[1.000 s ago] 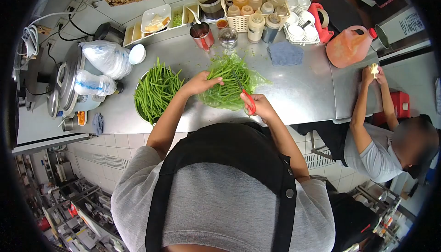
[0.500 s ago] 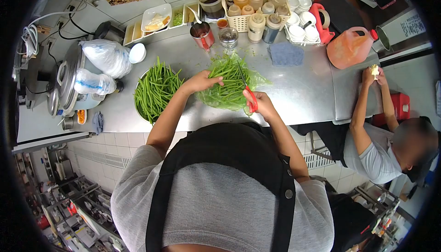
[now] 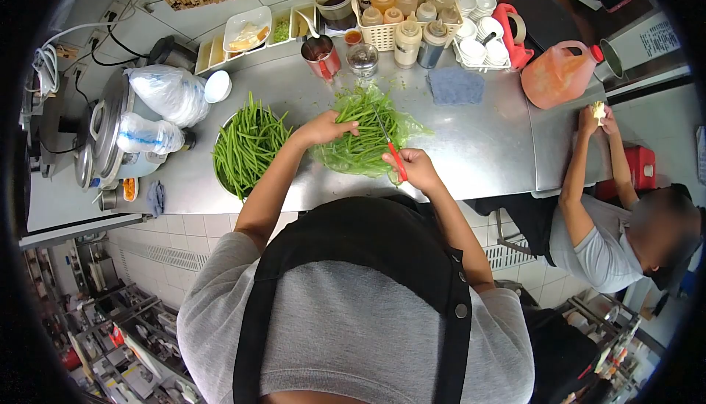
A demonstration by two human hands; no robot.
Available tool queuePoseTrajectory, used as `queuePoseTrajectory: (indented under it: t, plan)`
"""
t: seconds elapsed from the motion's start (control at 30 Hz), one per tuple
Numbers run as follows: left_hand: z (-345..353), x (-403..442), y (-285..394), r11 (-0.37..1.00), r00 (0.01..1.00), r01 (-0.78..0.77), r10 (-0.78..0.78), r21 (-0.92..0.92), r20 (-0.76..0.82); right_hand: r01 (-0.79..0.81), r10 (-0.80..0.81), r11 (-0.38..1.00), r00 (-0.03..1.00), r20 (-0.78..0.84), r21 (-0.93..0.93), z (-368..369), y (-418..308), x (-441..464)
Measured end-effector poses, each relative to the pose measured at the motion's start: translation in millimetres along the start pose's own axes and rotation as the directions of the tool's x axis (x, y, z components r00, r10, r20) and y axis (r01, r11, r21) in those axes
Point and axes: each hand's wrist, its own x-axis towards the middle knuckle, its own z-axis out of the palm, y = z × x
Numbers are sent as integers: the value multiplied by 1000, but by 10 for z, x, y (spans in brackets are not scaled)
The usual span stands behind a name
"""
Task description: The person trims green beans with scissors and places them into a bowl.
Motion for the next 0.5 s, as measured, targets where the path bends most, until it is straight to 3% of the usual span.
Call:
queuePoseTrajectory:
  t: [0.07, 0.13, 0.17, 0.2, 0.23, 0.4, 0.5]
  plan:
    - [-4, 9, -16, 1000, 1000, -5, 5, -20, -4, -7, 7, 1000, 1000, -12, 28, 3, -20, -34]
    - [-43, -50, 114, 983, 995, -53, 66, 174, -69, -14, 15, 998, 1000, -23, 54, 2, -20, -36]
    - [-45, -75, 184, 984, 995, -53, 66, 173, -68, 52, -53, 997, 999, -8, -62, -3, 6, -26]
    - [-40, -106, 279, 944, 991, -7, 50, 330, -121, 118, -118, 977, 993, 15, -175, 13, -41, -52]
    - [-23, -118, 333, 878, 984, 47, 43, 477, -176, 118, -117, 977, 993, 14, -175, 30, -92, -85]
    - [52, -115, 422, 812, 976, 119, 12, 571, -220, 146, -163, 940, 986, -30, -307, 140, -244, -115]
    - [50, -132, 414, 800, 963, 152, 12, 580, -270, 131, -142, 949, 990, -19, -288, 137, -291, -131]
